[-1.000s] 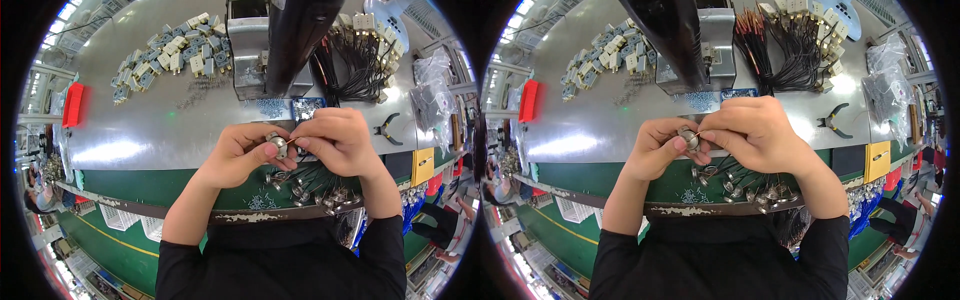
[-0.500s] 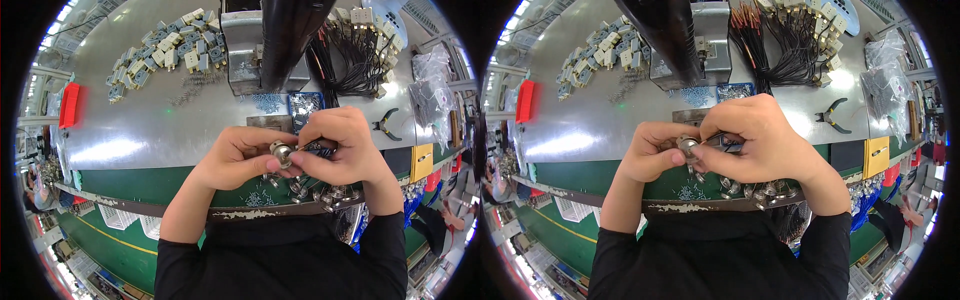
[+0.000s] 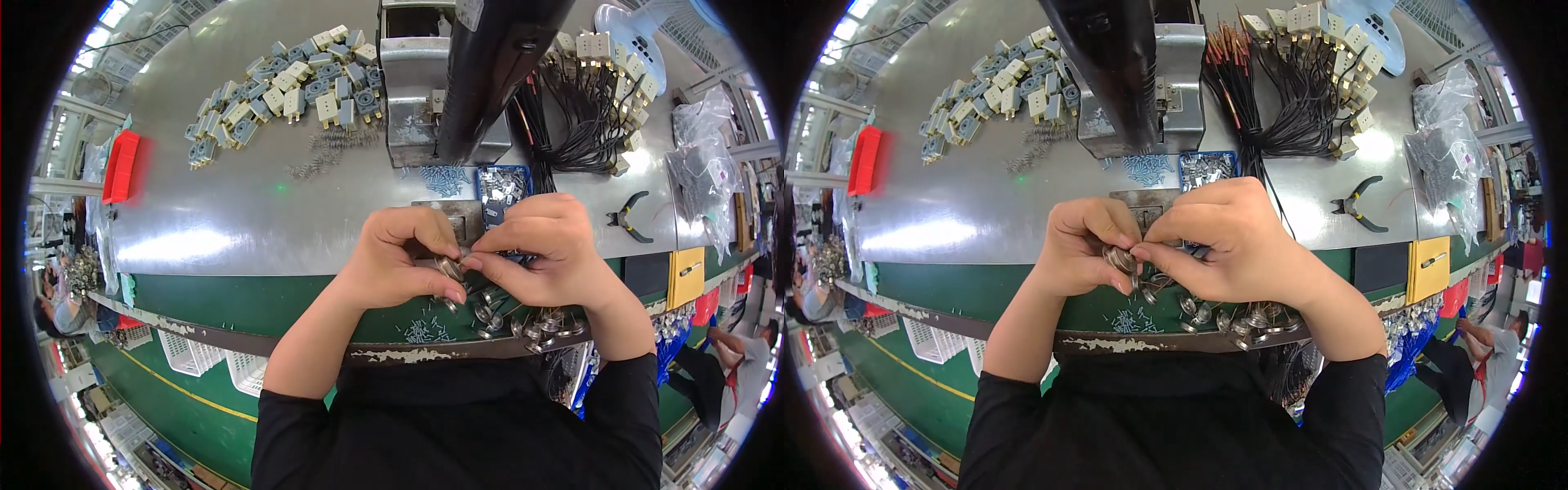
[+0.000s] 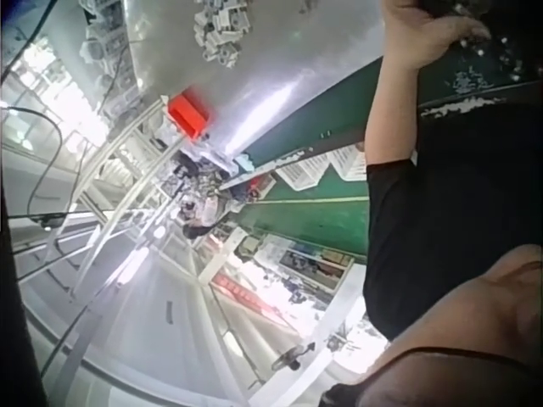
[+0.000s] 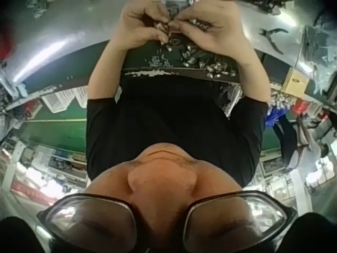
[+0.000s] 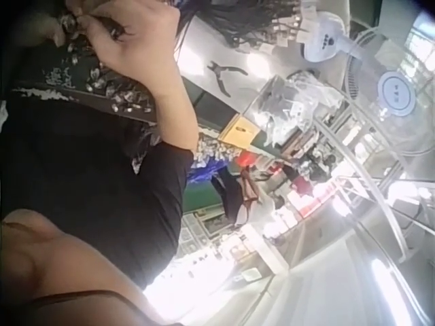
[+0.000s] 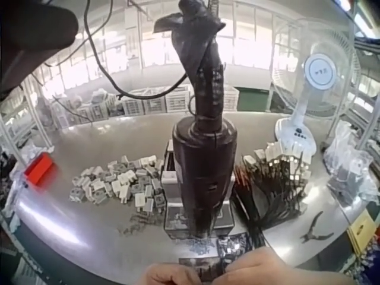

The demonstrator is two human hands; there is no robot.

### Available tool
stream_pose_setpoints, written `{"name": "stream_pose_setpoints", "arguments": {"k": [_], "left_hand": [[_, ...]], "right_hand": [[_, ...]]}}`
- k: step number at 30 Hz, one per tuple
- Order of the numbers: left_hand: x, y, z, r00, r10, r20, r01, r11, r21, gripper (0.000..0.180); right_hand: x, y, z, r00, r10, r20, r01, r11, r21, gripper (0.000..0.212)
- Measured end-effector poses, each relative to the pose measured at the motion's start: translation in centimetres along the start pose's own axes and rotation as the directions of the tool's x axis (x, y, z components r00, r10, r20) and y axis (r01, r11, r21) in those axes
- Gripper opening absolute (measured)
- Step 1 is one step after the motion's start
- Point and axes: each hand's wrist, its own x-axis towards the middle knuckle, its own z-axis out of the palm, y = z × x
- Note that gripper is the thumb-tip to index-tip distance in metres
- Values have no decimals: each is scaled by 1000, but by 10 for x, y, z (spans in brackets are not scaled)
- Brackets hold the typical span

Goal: Assemble small mechanical or electronic components on a production line using an electric screwdriver.

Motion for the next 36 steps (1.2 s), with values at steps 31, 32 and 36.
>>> {"name": "stream_pose_setpoints", "arguments": {"k": [31, 32, 36], "left_hand": [[17, 25, 15, 801, 597, -35, -206, 330, 921, 23], [19, 24, 17, 774, 631, -41, -191, 295, 936, 24], [15, 16, 16, 812, 583, -35, -248, 399, 883, 23]], "right_hand": [[-12, -4, 15, 896, 444, -8, -432, 875, 217, 33], [-14, -1, 13, 895, 446, -6, -430, 865, 258, 34], [-23, -1, 4, 884, 465, 44, -465, 868, 172, 35]]}}
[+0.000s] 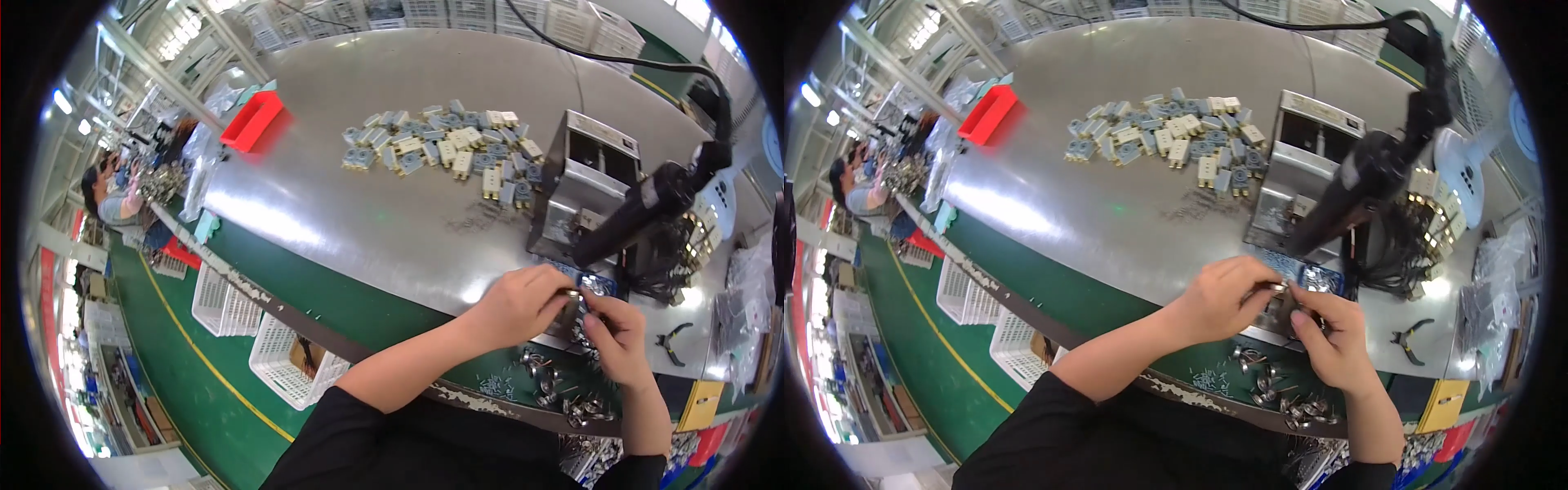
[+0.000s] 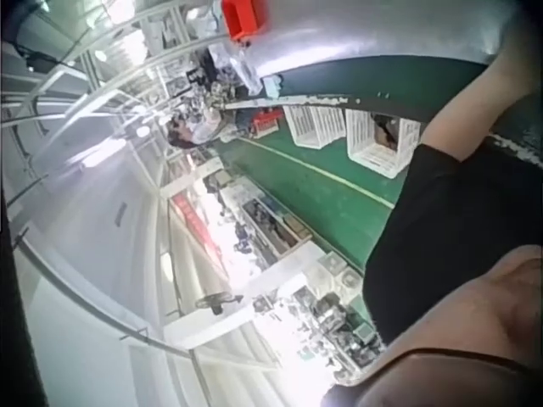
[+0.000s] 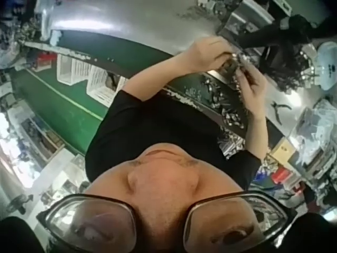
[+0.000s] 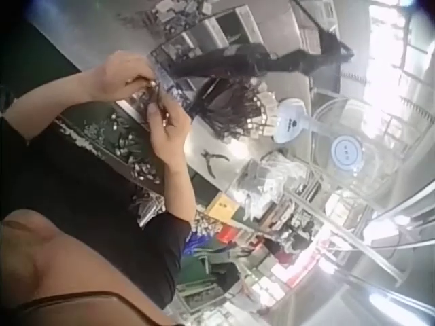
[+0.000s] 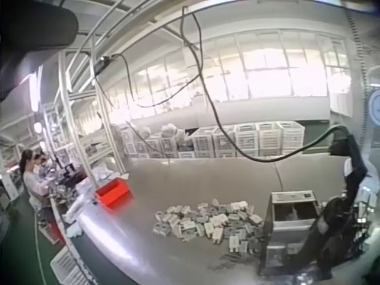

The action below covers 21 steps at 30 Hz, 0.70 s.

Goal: Assemble small mechanical or electronic components on a production line using an electric screwdriver.

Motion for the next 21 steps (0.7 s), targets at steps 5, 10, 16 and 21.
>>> {"name": "stream_pose_setpoints", "arguments": {"k": [5, 10, 16, 21], "left_hand": [[-9, 4, -12, 711, -341, 614, 660, 626, -416, 27], [-23, 6, -2, 462, -289, 838, 690, -476, -545, 46], [-33, 15, 5, 570, -376, 731, 704, -236, -670, 35], [-26, 14, -1, 537, -396, 745, 718, -249, -650, 31]], "right_hand": [[7, -10, -14, 985, -73, 159, 89, 991, -95, 28], [13, -16, -18, 975, -127, 180, 135, 990, -32, 24], [15, 0, -29, 970, -75, 230, 70, 997, 31, 24], [18, -1, -24, 946, -243, 213, 246, 969, 14, 22]]}}
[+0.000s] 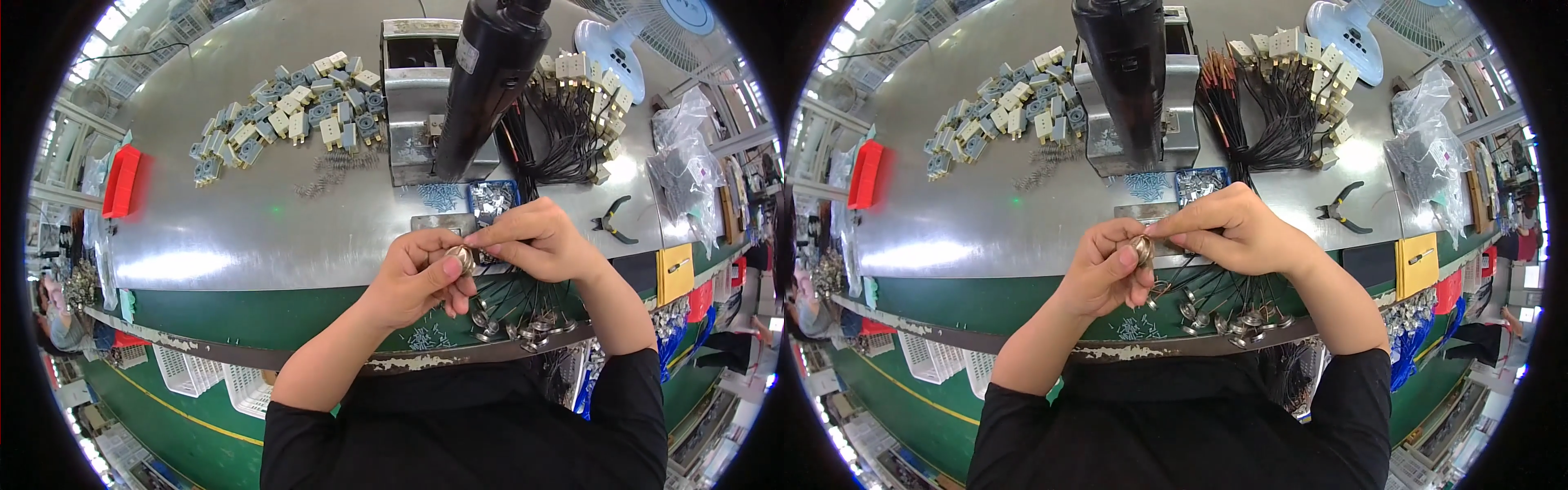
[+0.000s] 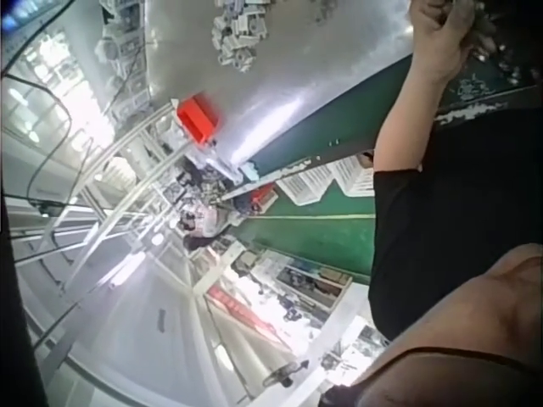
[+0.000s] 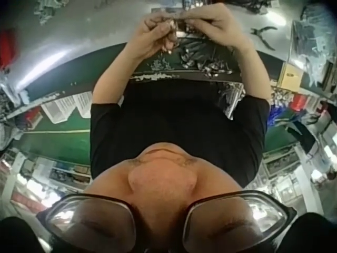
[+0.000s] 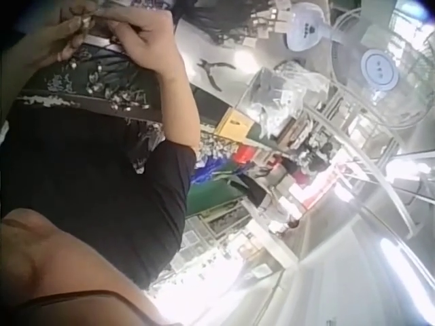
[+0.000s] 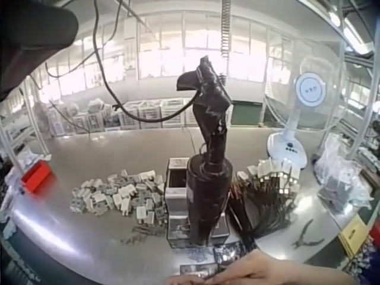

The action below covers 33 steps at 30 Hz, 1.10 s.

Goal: Assemble small mechanical or electronic components on a production line using an electric screwdriver.

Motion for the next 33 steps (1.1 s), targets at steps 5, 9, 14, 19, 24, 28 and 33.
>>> {"name": "stream_pose_setpoints", "arguments": {"k": [5, 9, 14, 19, 24, 28, 33], "left_hand": [[4, 5, 14, 983, 145, -108, -89, 909, 407, 25], [11, -1, 12, 868, 494, -54, -205, 455, 866, 20], [13, 5, 11, 859, 512, 27, -290, 441, 849, 17], [15, 8, 3, 971, 235, -48, -201, 905, 375, 18], [14, 9, -1, 972, 234, -1, -212, 880, 425, 21], [11, 18, -4, 991, 134, -9, -114, 872, 476, 32], [-16, 68, 0, 944, 328, -42, -135, 500, 855, 36]], "right_hand": [[0, -11, 5, 999, 47, -2, -47, 999, -13, 30], [3, -9, 17, 998, 21, -58, -24, 998, -52, 33], [0, -2, 18, 995, 11, -104, -18, 998, -67, 35], [-1, -4, 15, 993, 41, -109, -46, 998, -48, 33], [2, -16, 0, 955, 297, -25, -294, 953, 66, 30], [4, -13, -2, 971, 235, -41, -236, 971, -29, 33], [4, -2, -15, 995, 50, 87, 6, 840, -543, 39]]}}
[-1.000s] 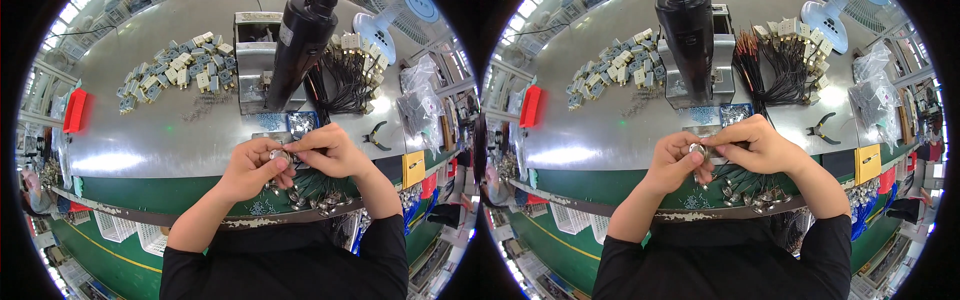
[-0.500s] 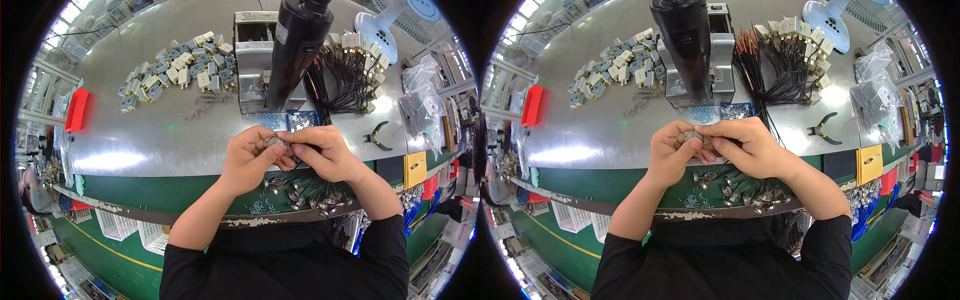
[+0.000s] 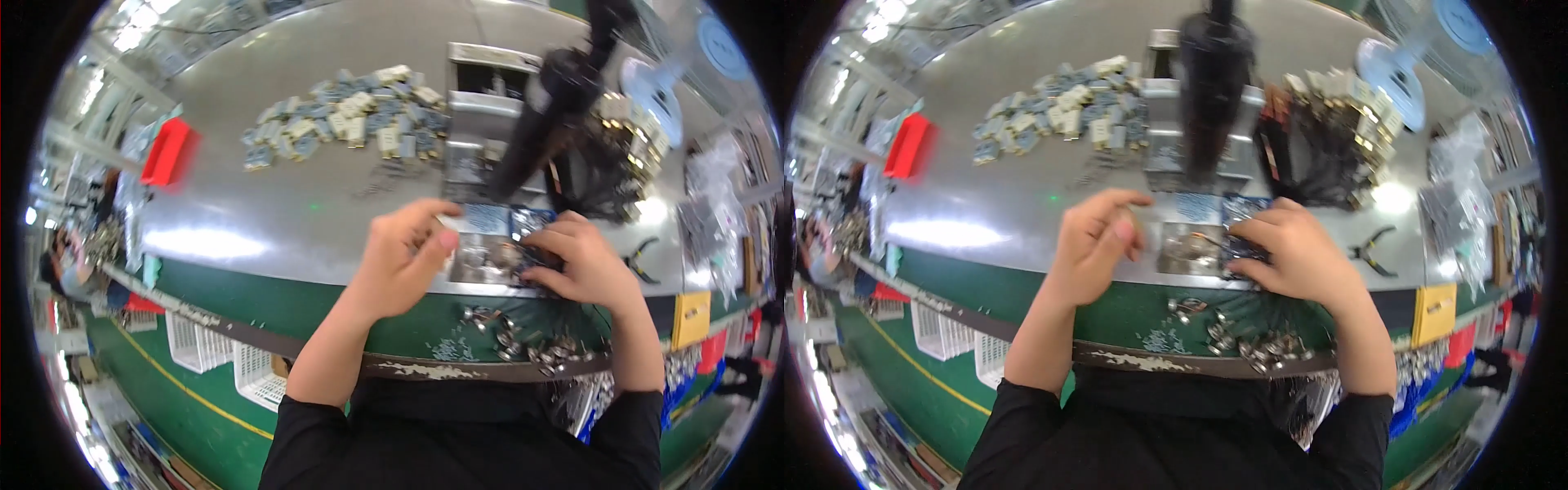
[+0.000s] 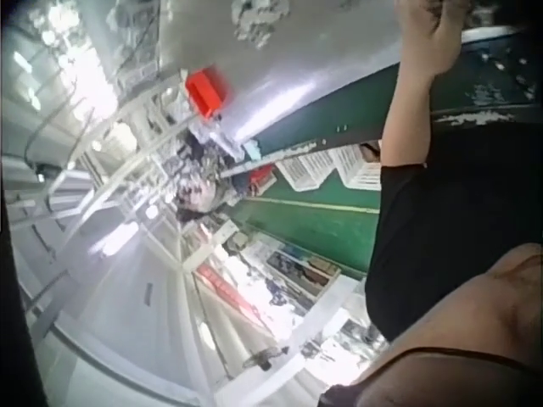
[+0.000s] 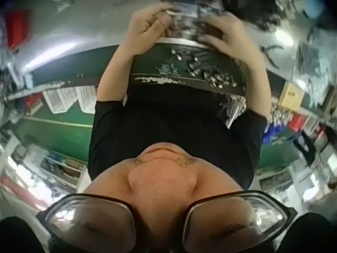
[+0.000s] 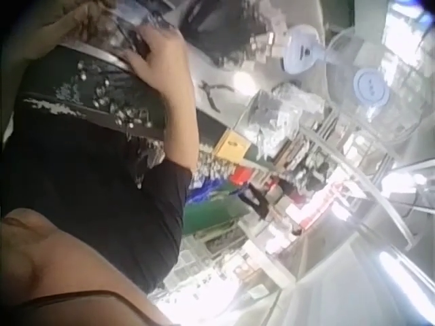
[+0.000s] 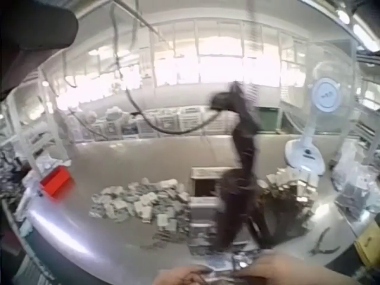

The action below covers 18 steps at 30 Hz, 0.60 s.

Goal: Assemble small mechanical or electronic components on a production line using an electric screwdriver.

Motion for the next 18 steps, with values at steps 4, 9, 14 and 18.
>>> {"name": "stream_pose_setpoints", "arguments": {"k": [4, 9, 14, 18], "left_hand": [[13, 9, -77, 853, 240, -464, 224, 635, 739, 30], [41, -34, -128, 833, 426, -353, 247, 284, 926, 31], [79, -42, -119, 907, 229, -354, 307, 218, 927, 33], [91, -42, -126, 867, 117, -485, 464, 165, 870, 37]], "right_hand": [[-12, 10, -2, 981, 177, 85, -170, 981, -90, 35], [-7, 14, 4, 978, 206, 33, -201, 973, -110, 26], [-5, 19, 8, 965, 261, 1, -256, 946, -198, 19], [-5, 27, -3, 977, 204, 60, -196, 974, -109, 21]]}}
